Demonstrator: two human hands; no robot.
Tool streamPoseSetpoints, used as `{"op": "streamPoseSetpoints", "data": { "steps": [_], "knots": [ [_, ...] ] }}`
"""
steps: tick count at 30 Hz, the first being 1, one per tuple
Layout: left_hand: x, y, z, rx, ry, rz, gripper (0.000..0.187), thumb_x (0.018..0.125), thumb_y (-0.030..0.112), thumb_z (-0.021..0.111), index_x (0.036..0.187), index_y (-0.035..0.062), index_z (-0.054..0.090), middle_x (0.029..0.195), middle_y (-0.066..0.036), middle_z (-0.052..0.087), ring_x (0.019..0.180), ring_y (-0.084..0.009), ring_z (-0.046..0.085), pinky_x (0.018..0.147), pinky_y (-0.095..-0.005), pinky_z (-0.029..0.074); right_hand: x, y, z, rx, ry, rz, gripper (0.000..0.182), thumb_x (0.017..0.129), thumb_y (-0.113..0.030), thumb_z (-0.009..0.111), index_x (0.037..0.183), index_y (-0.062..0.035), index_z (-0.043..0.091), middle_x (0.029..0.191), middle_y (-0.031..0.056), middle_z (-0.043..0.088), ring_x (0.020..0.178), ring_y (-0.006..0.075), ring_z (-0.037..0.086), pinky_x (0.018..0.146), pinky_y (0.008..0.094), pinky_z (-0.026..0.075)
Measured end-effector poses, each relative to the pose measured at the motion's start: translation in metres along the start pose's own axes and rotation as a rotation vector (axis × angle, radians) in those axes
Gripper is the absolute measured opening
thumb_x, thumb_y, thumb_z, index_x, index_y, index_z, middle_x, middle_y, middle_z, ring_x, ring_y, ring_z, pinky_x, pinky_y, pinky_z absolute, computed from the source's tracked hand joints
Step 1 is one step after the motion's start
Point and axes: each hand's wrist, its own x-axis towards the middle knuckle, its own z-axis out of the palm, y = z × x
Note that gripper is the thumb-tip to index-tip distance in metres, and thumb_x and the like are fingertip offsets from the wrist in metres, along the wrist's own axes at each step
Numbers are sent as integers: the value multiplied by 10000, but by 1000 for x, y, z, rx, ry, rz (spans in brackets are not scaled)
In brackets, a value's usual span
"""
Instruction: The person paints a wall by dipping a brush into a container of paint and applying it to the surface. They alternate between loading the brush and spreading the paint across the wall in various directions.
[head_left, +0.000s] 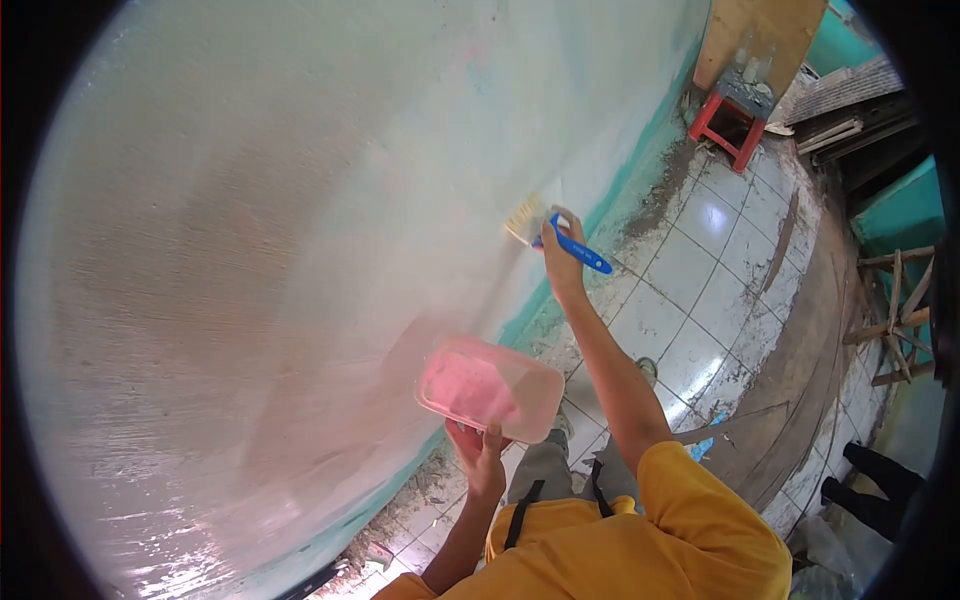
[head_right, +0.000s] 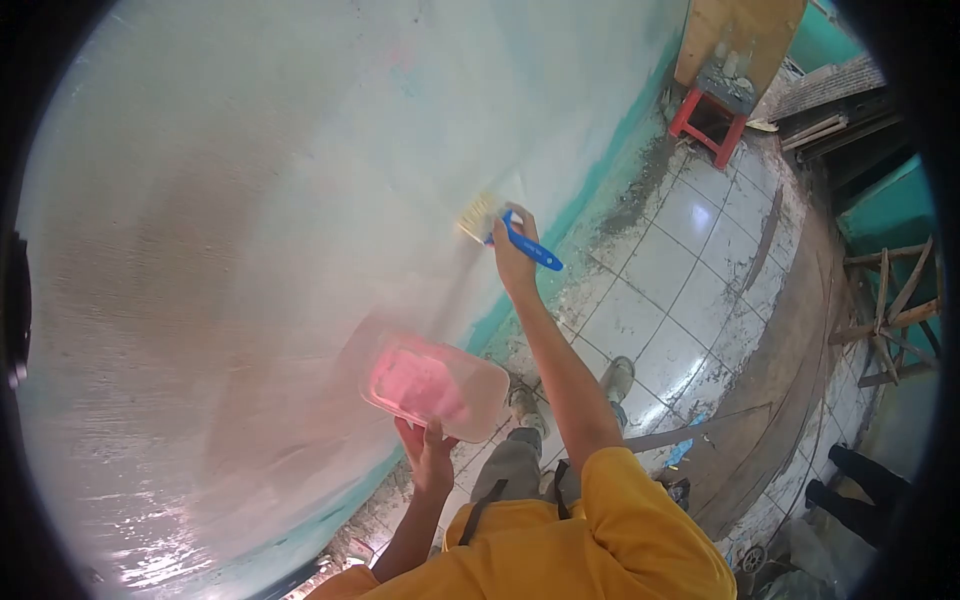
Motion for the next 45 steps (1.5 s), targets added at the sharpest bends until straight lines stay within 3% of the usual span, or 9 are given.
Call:
{"op": "streamPoseSetpoints", "data": {
  "steps": [3, 8, 11, 20, 30, 31, 38, 42, 45],
  "knots": [
    [-2, 4, 5, 10, 2, -39, 816, 925, 266, 674, 1486, 101, 105, 1437, -182, 352, 1291, -316, 460, 921, -463, 559, 1, -14, 3, -26, -6, 6, 382, 958, -107, 583, 1323, -56, 483, 1063, 106, 631, 959, 149, 624, 800, 309, 555],
    [-1, 13, 16, -10, -30, -33, 819, 931, 263, 669, 1488, 105, 90, 1451, -178, 340, 1293, -312, 462, 910, -453, 564, -6, -140, 76, 16, -152, -327, 378, 962, -148, 614, 1301, -35, 490, 1059, 110, 637, 968, 151, 623, 832, 328, 550],
    [2, 13, 16, -9, -38, -26, 813, 935, 259, 663, 1488, 105, 88, 1455, -178, 337, 1293, -309, 462, 911, -449, 563, -6, -186, 94, 163, -205, -307, 389, 968, -154, 603, 1321, -52, 474, 1084, 107, 632, 989, 148, 617, 847, 324, 546],
    [3, 12, 16, -12, -21, -19, 802, 944, 256, 651, 1490, 105, 83, 1451, -177, 344, 1293, -307, 463, 918, -446, 558, -1, -15, 8, 19, 52, 109, 405, 961, -162, 598, 1326, -40, 471, 1106, 130, 630, 999, 172, 628, 827, 328, 565],
    [5, 10, 23, -29, -75, -24, 813, 941, 259, 656, 1494, 116, 79, 1431, -168, 355, 1287, -311, 467, 901, -456, 565, 1, -190, 91, 192, -165, -278, 413, 960, -137, 609, 1334, -24, 474, 1031, 118, 653, 899, 136, 629, 808, 305, 544],
    [5, 10, 23, -28, -77, -21, 813, 941, 259, 656, 1494, 116, 79, 1431, -168, 355, 1287, -311, 467, 901, -456, 565, 3, -183, 84, 227, -182, -263, 403, 979, -152, 586, 1351, -56, 466, 1129, 108, 632, 1032, 165, 618, 863, 327, 547],
    [1, 10, 24, -13, -55, -26, 817, 933, 258, 668, 1487, 95, 91, 1436, -173, 367, 1277, -301, 476, 875, -435, 575, 8, -22, 6, 49, 28, 69, 387, 975, -154, 580, 1340, -68, 486, 1116, 113, 633, 1010, 171, 632, 847, 323, 565],
    [1, 5, 19, -15, -47, -32, 823, 929, 250, 673, 1485, 94, 87, 1436, -171, 363, 1278, -303, 476, 874, -445, 578, 5, -52, 16, -3, 27, 36, 370, 969, -158, 595, 1315, -56, 510, 1057, 122, 650, 937, 163, 645, 775, 316, 574],
    [-1, 9, 23, -40, -68, -33, 823, 926, 248, 674, 1484, 96, 90, 1438, -170, 354, 1276, -305, 475, 885, -458, 577, 3, -126, 65, -11, -91, -217, 388, 953, -157, 628, 1308, -49, 514, 969, 105, 651, 876, 136, 632, 756, 292, 550]
  ]
}}
